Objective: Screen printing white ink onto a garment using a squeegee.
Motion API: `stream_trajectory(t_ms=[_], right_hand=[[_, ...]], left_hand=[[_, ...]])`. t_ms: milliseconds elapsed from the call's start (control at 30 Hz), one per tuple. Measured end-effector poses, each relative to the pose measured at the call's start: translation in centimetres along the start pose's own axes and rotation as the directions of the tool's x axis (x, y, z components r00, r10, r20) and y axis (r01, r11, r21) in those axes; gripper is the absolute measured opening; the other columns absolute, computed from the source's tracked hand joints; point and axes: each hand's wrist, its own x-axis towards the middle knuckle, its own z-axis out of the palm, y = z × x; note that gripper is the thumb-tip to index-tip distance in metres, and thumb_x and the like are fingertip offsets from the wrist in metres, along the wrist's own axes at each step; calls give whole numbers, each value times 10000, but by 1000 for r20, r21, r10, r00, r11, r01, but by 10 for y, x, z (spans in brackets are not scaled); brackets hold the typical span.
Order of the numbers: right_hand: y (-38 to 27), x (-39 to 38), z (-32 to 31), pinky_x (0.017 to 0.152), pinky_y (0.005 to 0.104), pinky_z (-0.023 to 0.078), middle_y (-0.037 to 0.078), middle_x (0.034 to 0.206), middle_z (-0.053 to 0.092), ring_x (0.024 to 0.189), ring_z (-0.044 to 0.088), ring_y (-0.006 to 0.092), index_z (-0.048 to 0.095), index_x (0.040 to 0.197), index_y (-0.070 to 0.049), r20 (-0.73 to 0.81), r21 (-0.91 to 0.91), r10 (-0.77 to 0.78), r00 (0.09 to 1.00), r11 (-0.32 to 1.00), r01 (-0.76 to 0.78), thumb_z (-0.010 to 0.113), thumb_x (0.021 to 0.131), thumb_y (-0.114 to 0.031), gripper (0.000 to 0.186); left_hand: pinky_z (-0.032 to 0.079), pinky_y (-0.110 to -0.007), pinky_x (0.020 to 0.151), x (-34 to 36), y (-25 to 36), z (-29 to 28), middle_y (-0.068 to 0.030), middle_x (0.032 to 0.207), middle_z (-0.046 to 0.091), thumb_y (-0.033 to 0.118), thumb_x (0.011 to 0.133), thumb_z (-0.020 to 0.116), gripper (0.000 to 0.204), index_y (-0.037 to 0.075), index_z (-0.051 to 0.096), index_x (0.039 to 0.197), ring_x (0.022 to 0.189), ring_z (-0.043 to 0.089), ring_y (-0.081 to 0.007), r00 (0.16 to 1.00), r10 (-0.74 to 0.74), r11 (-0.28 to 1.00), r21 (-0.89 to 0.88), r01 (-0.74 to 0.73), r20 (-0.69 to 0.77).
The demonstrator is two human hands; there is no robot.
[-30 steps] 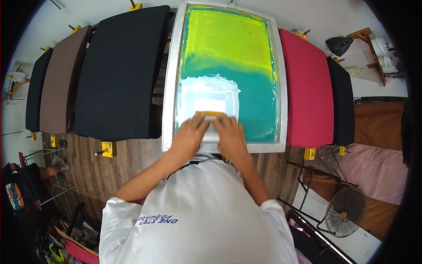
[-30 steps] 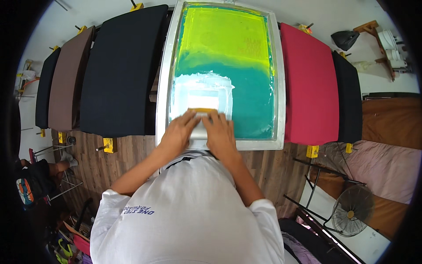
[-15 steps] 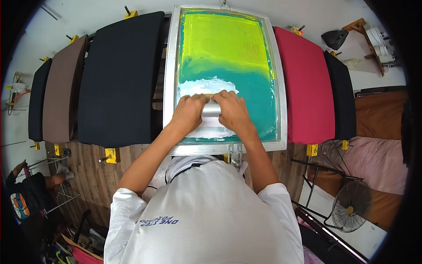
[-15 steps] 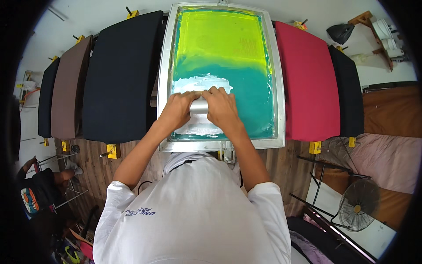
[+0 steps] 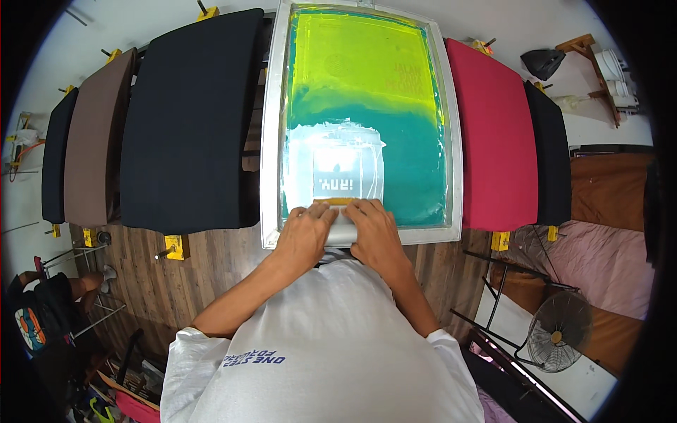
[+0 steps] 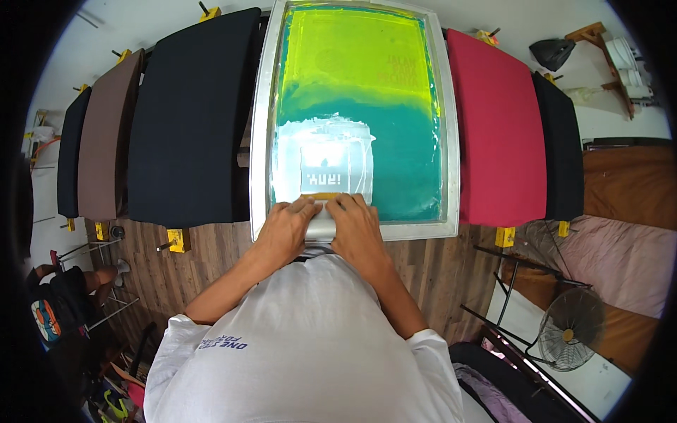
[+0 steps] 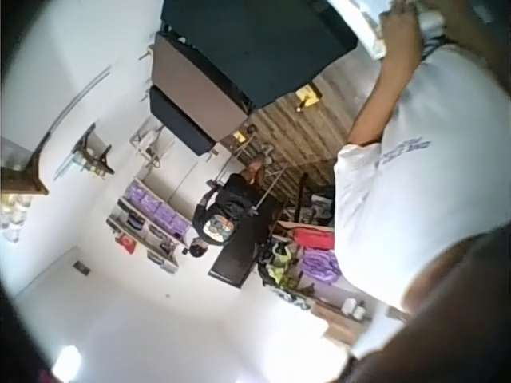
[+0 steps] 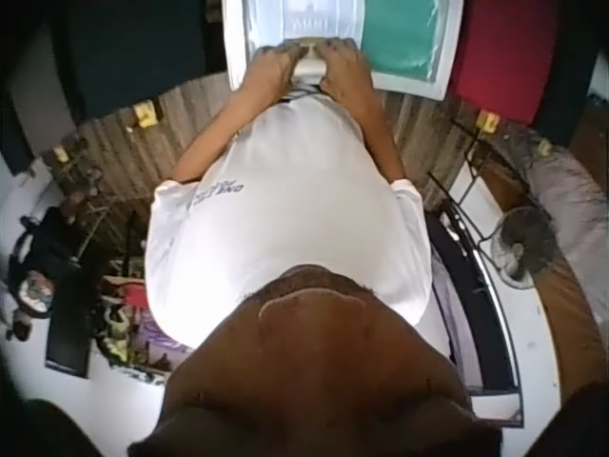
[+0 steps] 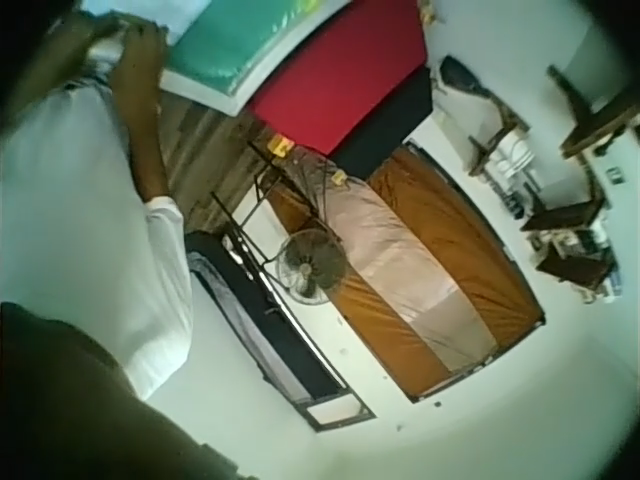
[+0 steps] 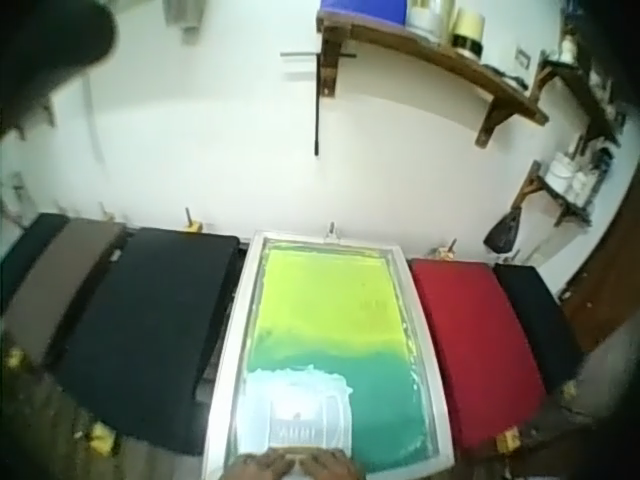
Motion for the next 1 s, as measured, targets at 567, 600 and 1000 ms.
stream_trajectory(t_ms=[567,600,1000], right_hand=[[15,11,16,883,471,447,128,1302,517,1179,493,345,577,1219,-68,-17,-205,-47,999,978,43,690,594,58,647],[7,0,12,884,471,447,121,1305,515,1186,489,337,580,1216,-72,30,-161,-29,999,986,33,696,588,54,651],[20,102,-48,776,487,499,143,974,654,940,619,388,676,1016,-125,44,-194,-83,996,977,90,638,677,-16,358]], left_hand=[[417,-452,1033,5,-17,23,-226,1358,526,-97,674,617,621,-12,559,1287,1256,525,-376,994,14,996,84,-5,-106],[411,-457,1039,-6,-11,20,-225,1355,530,-90,668,634,632,-12,557,1291,1262,522,-372,999,-1,999,52,4,-55],[545,-458,765,95,-49,-30,-179,852,712,32,687,677,269,81,726,946,822,692,-359,998,-61,998,-8,61,-16]])
